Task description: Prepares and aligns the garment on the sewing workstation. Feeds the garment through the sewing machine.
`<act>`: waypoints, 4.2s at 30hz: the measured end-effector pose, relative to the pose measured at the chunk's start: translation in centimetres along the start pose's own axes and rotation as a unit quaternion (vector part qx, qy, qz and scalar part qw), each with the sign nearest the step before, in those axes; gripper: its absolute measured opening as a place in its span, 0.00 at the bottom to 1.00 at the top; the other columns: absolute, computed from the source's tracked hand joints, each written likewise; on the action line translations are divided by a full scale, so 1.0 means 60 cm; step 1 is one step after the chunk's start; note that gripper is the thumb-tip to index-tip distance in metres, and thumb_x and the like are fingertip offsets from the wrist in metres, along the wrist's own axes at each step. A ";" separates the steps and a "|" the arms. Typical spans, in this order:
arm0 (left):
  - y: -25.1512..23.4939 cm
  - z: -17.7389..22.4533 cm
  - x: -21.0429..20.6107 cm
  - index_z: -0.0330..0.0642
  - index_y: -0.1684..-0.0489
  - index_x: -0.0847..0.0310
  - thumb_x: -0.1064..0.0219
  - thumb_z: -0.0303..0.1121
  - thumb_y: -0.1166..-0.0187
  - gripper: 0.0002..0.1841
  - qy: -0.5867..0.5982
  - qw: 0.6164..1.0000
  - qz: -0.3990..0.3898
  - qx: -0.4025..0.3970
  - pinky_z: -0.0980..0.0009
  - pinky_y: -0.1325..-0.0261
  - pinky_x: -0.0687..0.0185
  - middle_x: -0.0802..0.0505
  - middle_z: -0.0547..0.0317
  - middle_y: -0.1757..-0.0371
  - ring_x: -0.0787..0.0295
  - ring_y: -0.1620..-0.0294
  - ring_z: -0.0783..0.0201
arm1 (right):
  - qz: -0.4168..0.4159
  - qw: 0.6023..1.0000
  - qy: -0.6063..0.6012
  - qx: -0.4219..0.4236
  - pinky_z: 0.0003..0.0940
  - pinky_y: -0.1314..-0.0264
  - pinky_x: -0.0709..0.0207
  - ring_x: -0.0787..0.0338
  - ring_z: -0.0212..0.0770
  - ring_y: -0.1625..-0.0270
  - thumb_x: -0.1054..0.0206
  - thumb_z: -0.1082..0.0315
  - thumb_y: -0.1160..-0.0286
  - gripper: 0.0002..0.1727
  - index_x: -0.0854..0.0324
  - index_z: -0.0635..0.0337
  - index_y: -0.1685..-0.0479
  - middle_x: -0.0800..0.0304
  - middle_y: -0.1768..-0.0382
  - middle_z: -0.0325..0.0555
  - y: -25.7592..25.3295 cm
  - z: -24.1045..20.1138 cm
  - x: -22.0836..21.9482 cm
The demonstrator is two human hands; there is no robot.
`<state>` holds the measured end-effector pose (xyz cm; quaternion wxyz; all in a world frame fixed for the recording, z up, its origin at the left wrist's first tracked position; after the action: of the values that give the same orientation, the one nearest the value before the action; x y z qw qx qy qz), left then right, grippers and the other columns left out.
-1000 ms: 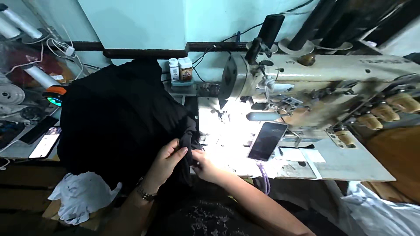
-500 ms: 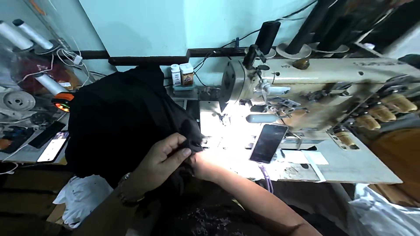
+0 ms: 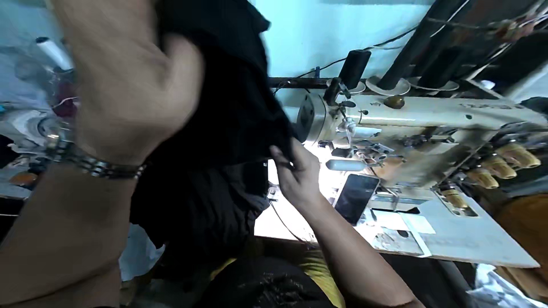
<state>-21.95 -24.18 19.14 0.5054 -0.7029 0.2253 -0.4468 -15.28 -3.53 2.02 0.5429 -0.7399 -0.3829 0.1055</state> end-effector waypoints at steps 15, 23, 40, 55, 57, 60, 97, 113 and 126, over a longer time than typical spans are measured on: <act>0.176 -0.219 -0.083 0.35 0.38 0.16 0.24 0.24 0.32 0.21 -0.138 0.936 -0.302 0.120 0.18 0.36 0.35 0.09 0.25 0.50 0.14 0.47 0.20 | 0.033 0.995 -0.044 0.081 0.21 0.56 0.17 0.13 0.24 0.60 0.42 0.62 0.11 0.13 0.20 0.61 0.59 0.15 0.67 0.39 -0.003 -0.039 0.086; 0.001 -0.165 -0.033 0.24 0.37 0.25 0.36 0.19 0.33 0.22 -0.157 0.976 -0.113 0.102 0.20 0.44 0.32 0.16 0.17 0.40 0.20 0.39 0.15 | 0.004 0.999 0.027 0.025 0.29 0.69 0.19 0.15 0.32 0.71 0.41 0.61 0.13 0.14 0.21 0.61 0.64 0.18 0.74 0.43 0.039 -0.007 0.077; 0.444 0.126 -0.234 0.47 0.17 0.29 0.18 0.60 0.40 0.48 0.114 0.845 -0.464 0.239 0.43 0.38 0.14 0.20 0.38 0.25 0.15 0.34 0.40 | -0.322 0.931 0.116 -0.129 0.47 0.76 0.14 0.06 0.45 0.70 0.26 0.68 0.37 0.12 0.11 0.55 0.53 0.06 0.59 0.45 0.305 0.041 0.079; 0.388 0.078 -0.228 0.42 0.52 0.07 0.30 0.24 0.36 0.15 0.037 0.970 -0.184 0.152 0.47 0.48 0.13 0.08 0.45 0.53 0.09 0.50 0.46 | -0.351 0.903 0.201 -0.143 0.48 0.80 0.17 0.09 0.46 0.74 0.25 0.68 0.35 0.04 0.14 0.52 0.64 0.10 0.65 0.45 0.343 0.057 0.076; 0.384 0.075 -0.196 0.40 0.53 0.08 0.34 0.21 0.35 0.14 0.010 0.978 -0.167 0.124 0.48 0.42 0.17 0.09 0.43 0.47 0.12 0.43 0.43 | -0.365 0.888 0.214 -0.180 0.53 0.77 0.15 0.07 0.51 0.71 0.27 0.71 0.33 0.05 0.13 0.53 0.60 0.08 0.60 0.48 0.353 0.070 0.080; 0.409 0.064 -0.190 0.45 0.54 0.07 0.38 0.18 0.34 0.17 0.050 0.959 -0.256 0.108 0.45 0.31 0.22 0.08 0.49 0.41 0.15 0.33 0.44 | -0.397 0.871 0.185 -0.222 0.58 0.64 0.12 0.05 0.55 0.60 0.26 0.69 0.32 0.13 0.09 0.51 0.48 0.06 0.47 0.51 0.354 0.087 0.082; 0.240 0.122 -0.332 0.40 0.52 0.10 0.29 0.35 0.20 0.09 0.178 0.929 -0.292 0.142 0.48 0.47 0.11 0.05 0.50 0.57 0.05 0.53 0.52 | -0.055 0.791 -0.328 -0.513 0.28 0.50 0.12 0.08 0.29 0.59 0.33 0.69 0.18 0.10 0.18 0.63 0.45 0.07 0.62 0.39 0.231 0.074 0.044; 0.217 0.138 -0.536 0.35 0.49 0.12 0.29 0.43 0.23 0.19 0.085 0.877 -0.433 0.189 0.39 0.38 0.19 0.06 0.40 0.48 0.09 0.40 0.41 | -0.197 0.887 0.191 -0.372 0.46 0.29 0.20 0.09 0.47 0.35 0.44 0.68 0.15 0.21 0.14 0.52 0.28 0.07 0.38 0.48 0.196 0.135 0.095; 0.208 0.133 -0.547 0.35 0.40 0.14 0.29 0.39 0.23 0.19 0.132 0.874 -0.421 0.204 0.38 0.34 0.21 0.07 0.40 0.42 0.11 0.36 0.42 | -0.219 0.874 0.231 -0.368 0.48 0.26 0.22 0.11 0.50 0.31 0.44 0.69 0.15 0.23 0.17 0.53 0.24 0.09 0.35 0.51 0.180 0.131 0.079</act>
<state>-29.81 0.27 -6.09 0.3675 -0.5467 -0.1232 -0.7422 -11.63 4.12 -9.32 0.3139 -0.7868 -0.4102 -0.3379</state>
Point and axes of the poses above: each hand's wrist, its own y-axis away from the middle knuckle, its own x-axis out of the back of the hand, z = x × y, the point moved 2 cm from there along -y, towards the middle knuckle
